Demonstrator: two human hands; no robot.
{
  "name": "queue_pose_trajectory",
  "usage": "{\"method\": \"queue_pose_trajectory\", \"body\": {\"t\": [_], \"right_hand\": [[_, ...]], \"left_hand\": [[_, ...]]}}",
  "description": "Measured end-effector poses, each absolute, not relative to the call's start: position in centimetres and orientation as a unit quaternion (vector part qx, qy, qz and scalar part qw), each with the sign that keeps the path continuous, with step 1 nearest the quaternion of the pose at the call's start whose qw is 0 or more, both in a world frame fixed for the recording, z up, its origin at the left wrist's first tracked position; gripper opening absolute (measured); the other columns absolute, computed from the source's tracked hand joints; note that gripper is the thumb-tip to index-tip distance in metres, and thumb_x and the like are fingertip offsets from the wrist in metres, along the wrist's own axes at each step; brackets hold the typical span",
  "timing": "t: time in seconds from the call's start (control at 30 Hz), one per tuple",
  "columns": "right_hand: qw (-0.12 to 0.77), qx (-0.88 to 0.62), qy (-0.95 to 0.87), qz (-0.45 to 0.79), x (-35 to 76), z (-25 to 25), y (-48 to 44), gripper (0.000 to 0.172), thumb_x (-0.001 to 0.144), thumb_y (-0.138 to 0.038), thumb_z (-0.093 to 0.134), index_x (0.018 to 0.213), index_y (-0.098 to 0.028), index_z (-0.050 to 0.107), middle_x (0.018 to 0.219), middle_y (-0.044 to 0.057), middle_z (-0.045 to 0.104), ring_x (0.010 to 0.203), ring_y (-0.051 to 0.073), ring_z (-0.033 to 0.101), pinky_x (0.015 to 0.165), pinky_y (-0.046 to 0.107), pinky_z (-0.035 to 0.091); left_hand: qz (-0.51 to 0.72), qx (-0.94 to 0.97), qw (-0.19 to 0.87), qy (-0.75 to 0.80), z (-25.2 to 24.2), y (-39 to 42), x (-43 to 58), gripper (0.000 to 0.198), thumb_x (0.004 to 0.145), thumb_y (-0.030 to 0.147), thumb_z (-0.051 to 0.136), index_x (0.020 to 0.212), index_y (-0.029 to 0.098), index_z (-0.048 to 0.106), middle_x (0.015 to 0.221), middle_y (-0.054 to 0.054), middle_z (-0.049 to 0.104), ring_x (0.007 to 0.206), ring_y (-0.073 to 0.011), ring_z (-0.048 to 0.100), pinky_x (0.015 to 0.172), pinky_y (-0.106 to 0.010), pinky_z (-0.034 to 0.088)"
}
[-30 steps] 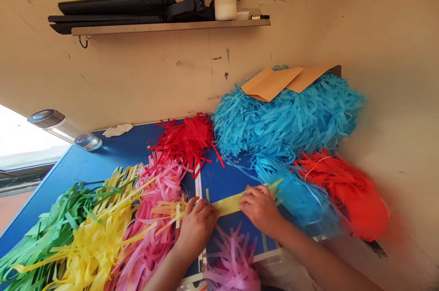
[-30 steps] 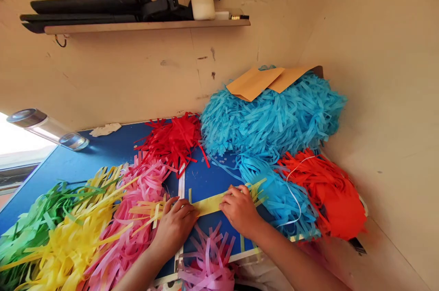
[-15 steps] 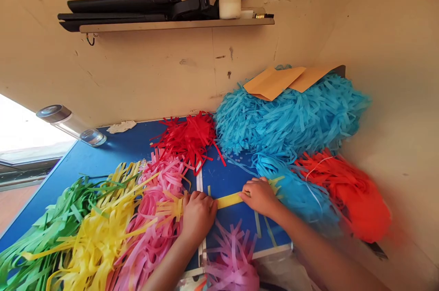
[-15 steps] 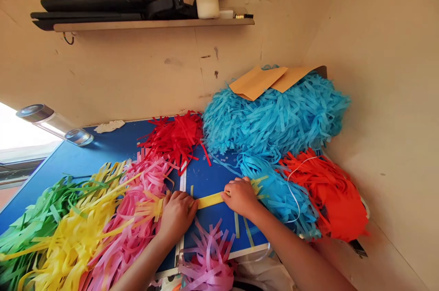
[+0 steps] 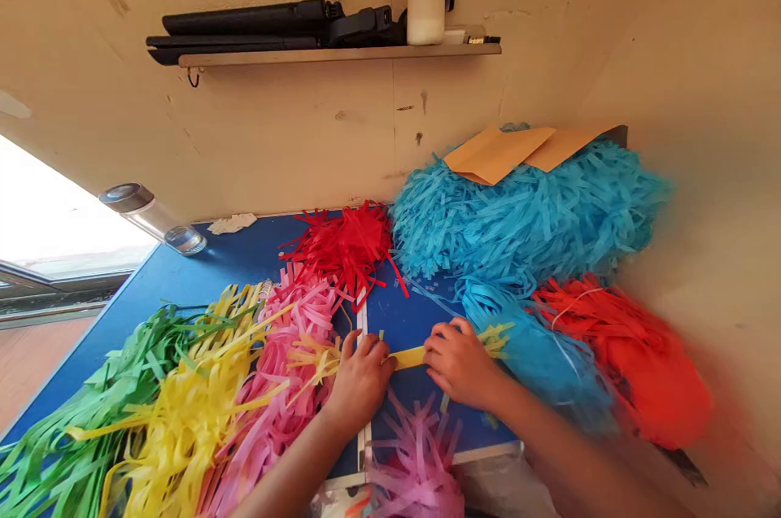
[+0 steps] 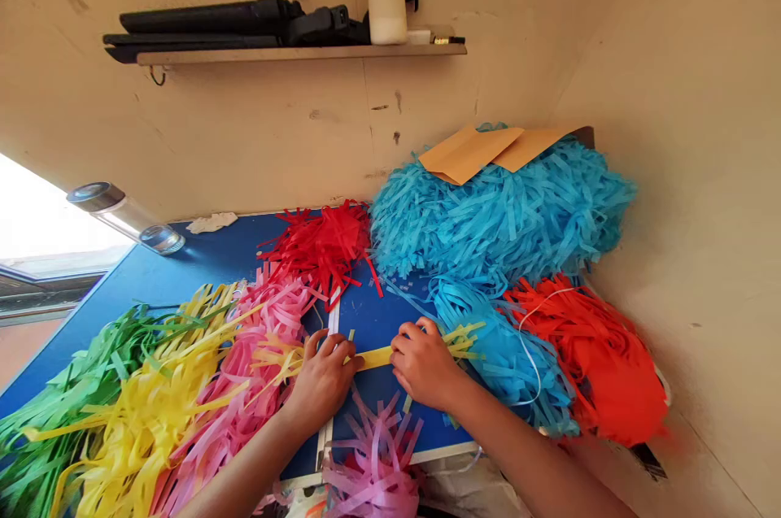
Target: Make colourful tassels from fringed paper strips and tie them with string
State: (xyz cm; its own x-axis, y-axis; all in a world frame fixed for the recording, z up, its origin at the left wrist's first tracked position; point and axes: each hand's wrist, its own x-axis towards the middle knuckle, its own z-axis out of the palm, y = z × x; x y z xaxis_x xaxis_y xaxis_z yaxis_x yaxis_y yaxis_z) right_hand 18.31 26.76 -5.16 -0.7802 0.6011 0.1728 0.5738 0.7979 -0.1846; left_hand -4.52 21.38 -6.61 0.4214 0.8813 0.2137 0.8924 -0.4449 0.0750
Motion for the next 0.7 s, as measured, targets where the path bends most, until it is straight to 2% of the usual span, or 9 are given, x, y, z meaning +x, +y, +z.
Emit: {"method": "queue_pose_trajectory", "body": {"t": [0.2,0.37,0.47,0.6,0.7], "right_hand": [[0.104,-0.283,-0.953,0.009,17.6,-6.4,27.6,0.016,0.091,-0.015,0.057,0.077,-0.018,0.064,0.08,0.002,0.067,0.089,0.019,0.052,0.085,0.04,0.026],[0.112,-0.341,-0.932,0.056,17.2,-6.2,28.3,0.015,0.087,-0.017,0.061,0.072,-0.019,0.064,0.081,0.001,0.068,0.087,0.017,0.053,0.085,0.039,0.026],[0.107,-0.341,-0.933,0.046,17.0,-5.7,27.7,0.007,0.086,-0.024,0.064,0.082,-0.019,0.066,0.088,0.003,0.068,0.092,0.02,0.052,0.087,0.04,0.026],[0.098,-0.329,-0.939,0.03,17.6,-6.3,27.4,0.011,0.092,-0.024,0.059,0.086,-0.019,0.067,0.087,0.004,0.068,0.091,0.02,0.052,0.087,0.04,0.026],[0.113,-0.36,-0.923,0.071,19.0,-7.1,27.9,0.013,0.093,-0.023,0.06,0.084,-0.022,0.07,0.086,0.002,0.07,0.09,0.019,0.054,0.086,0.04,0.026]], "left_hand": [[-0.143,-0.839,0.009,-0.524,-6.7,21.4,-3.8,0.009,0.081,0.024,0.063,0.089,0.023,0.067,0.091,-0.003,0.068,0.104,-0.025,0.055,0.106,-0.052,0.027],[-0.16,-0.832,0.029,-0.53,-6.7,21.6,-3.6,0.009,0.086,0.021,0.059,0.082,0.023,0.067,0.083,-0.002,0.068,0.096,-0.0227,0.057,0.103,-0.05,0.028],[-0.169,-0.827,0.046,-0.534,-6.9,21.7,-3.7,0.016,0.089,0.019,0.055,0.078,0.023,0.066,0.078,-0.001,0.068,0.091,-0.0212,0.058,0.101,-0.05,0.029],[-0.177,-0.821,0.038,-0.541,-7.1,21.4,-4.0,0.018,0.091,0.02,0.054,0.08,0.023,0.068,0.08,-0.002,0.069,0.09,-0.0211,0.058,0.101,-0.05,0.028],[-0.181,-0.817,0.005,-0.547,-7.2,21.2,-4.7,0.019,0.093,0.021,0.053,0.085,0.025,0.07,0.083,-0.001,0.071,0.09,-0.0207,0.059,0.099,-0.048,0.029]]}}
